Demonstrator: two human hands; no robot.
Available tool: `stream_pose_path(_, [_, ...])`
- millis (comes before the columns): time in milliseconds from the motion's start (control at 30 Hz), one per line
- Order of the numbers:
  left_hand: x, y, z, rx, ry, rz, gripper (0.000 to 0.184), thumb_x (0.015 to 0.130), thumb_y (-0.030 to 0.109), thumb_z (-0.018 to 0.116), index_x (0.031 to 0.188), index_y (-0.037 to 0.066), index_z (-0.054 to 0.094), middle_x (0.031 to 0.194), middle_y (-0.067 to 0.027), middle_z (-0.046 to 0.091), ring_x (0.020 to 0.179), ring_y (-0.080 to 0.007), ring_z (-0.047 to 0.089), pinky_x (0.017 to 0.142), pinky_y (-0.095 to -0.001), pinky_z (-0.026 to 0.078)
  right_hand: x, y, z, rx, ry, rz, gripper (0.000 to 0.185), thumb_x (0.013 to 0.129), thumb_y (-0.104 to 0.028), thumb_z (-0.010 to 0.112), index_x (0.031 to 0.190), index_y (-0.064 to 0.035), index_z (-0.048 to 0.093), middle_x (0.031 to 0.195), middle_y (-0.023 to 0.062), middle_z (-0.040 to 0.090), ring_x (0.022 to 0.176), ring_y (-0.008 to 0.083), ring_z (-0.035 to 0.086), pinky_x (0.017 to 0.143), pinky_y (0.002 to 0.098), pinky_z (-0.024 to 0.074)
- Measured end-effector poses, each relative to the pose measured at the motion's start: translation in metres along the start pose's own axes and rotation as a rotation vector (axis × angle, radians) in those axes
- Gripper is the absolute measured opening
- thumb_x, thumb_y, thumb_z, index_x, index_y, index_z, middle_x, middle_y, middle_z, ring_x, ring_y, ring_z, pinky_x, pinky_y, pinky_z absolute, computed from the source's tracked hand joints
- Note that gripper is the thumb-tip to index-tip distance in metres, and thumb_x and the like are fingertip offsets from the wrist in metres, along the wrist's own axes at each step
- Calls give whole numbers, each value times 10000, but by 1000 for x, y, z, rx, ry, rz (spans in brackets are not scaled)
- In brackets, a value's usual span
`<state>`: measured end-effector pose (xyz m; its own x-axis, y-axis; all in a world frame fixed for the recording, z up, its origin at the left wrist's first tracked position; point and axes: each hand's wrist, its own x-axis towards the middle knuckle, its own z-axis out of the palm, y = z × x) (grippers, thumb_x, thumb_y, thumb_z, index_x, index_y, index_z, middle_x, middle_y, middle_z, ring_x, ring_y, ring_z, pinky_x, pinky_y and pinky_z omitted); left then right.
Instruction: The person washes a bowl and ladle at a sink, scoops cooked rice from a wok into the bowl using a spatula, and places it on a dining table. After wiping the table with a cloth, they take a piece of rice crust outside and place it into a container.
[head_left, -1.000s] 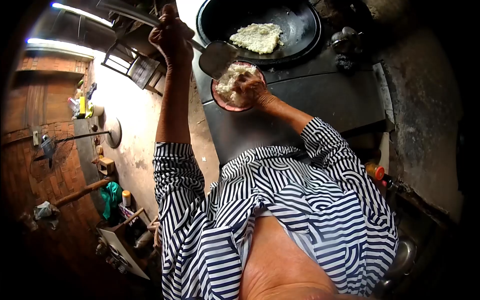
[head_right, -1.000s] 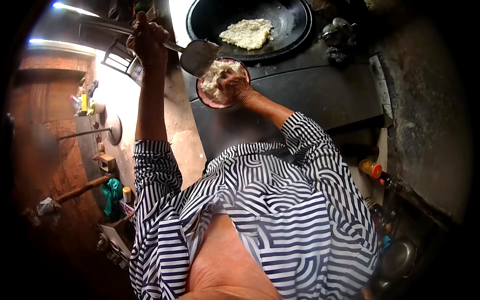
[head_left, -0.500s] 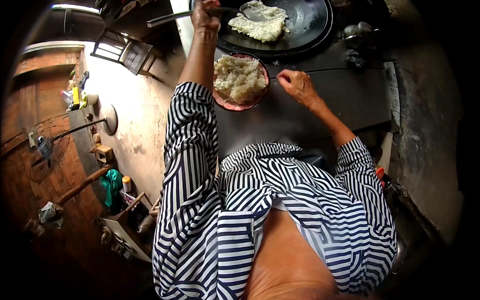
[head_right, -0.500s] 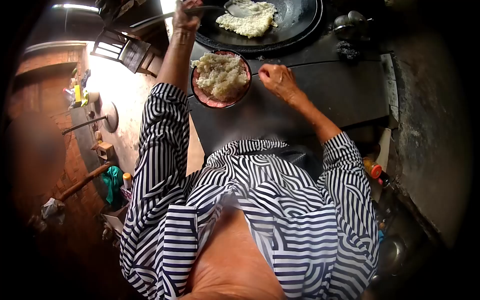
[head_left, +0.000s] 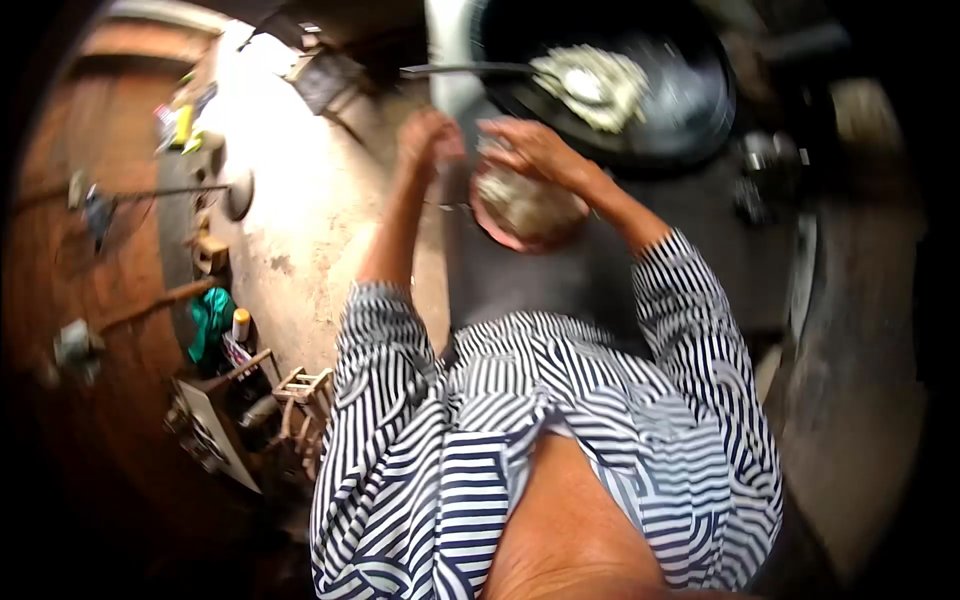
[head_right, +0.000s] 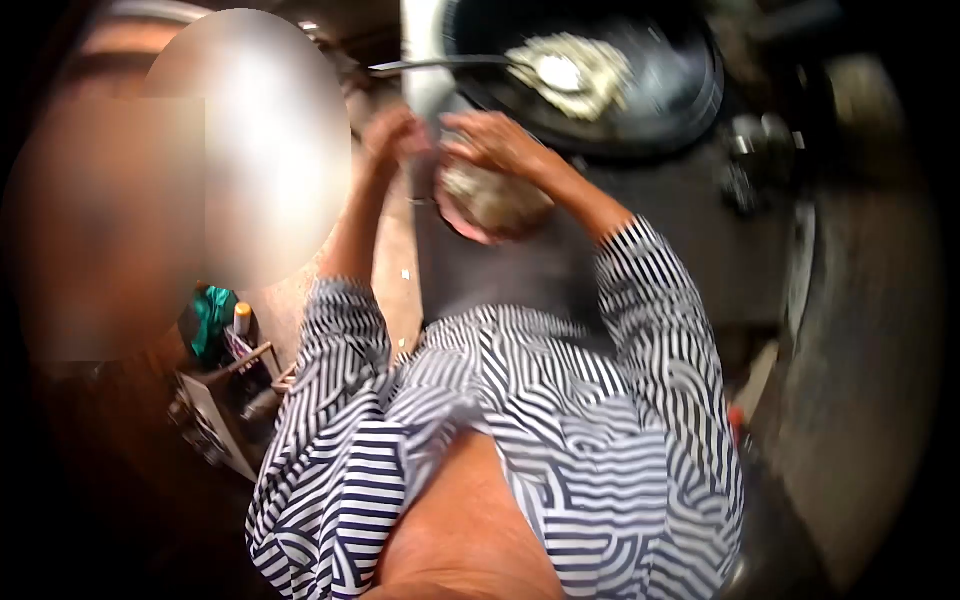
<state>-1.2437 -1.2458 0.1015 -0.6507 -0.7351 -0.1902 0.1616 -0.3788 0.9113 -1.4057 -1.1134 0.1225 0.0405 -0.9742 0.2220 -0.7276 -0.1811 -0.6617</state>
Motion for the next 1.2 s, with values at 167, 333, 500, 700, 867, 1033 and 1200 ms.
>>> stream_pose_path(167, [-177,39,-52,206,-167,-673,402,751,134,556,1114,9,437,813,-172,582,673,-293,599,542,-416,531,-10,-111,42,-185,-128,-353,436,741,-248,569,1112,-40,476,1108,153,498,1037,304,463,889,390,353])
stream_pose_path(333, [-335,37,-69,-10,-128,-458,560,608,1,632,1122,78,423,904,-150,571,700,-276,598,625,-439,513,-78,-270,103,-383,-292,-290,432,759,-262,552,1109,-17,485,1167,154,471,1140,285,391,968,403,259])
stream_pose_path(500, [-357,-6,-61,-174,146,-291,542,604,-46,524,1122,109,474,928,-148,578,769,-303,590,611,-431,513,-82,-290,114,-313,-446,-343,377,756,-202,549,1087,-26,511,1172,141,476,1145,285,389,962,386,272])
stream_pose_path(700, [-388,6,-70,-270,41,-272,557,568,-66,483,1104,86,474,878,-138,576,773,-281,588,619,-402,516,-78,-317,85,-142,-40,-222,216,725,-4,547,939,-8,576,989,124,578,917,262,551,808,330,426])
stream_pose_path(867, [-423,36,-92,-308,-8,-263,572,539,-83,448,1089,68,473,837,-130,575,777,-262,586,625,-378,519,-94,-324,44,203,154,227,113,790,-69,509,818,1,593,738,49,586,671,117,540,612,228,424])
stream_pose_path(1033, [-472,60,-146,-483,31,-192,583,555,-93,462,1112,77,461,880,-129,572,735,-283,599,619,-401,525,-82,-331,65,230,161,249,123,813,-93,506,847,-9,589,615,-10,505,551,45,445,486,181,356])
stream_pose_path(1200, [-559,78,-280,-565,6,-70,616,547,-106,430,1128,98,453,933,-134,570,786,-333,589,605,-505,507,-46,-391,190,409,173,186,169,803,-28,485,964,-18,535,569,-38,437,480,16,365,429,148,276])
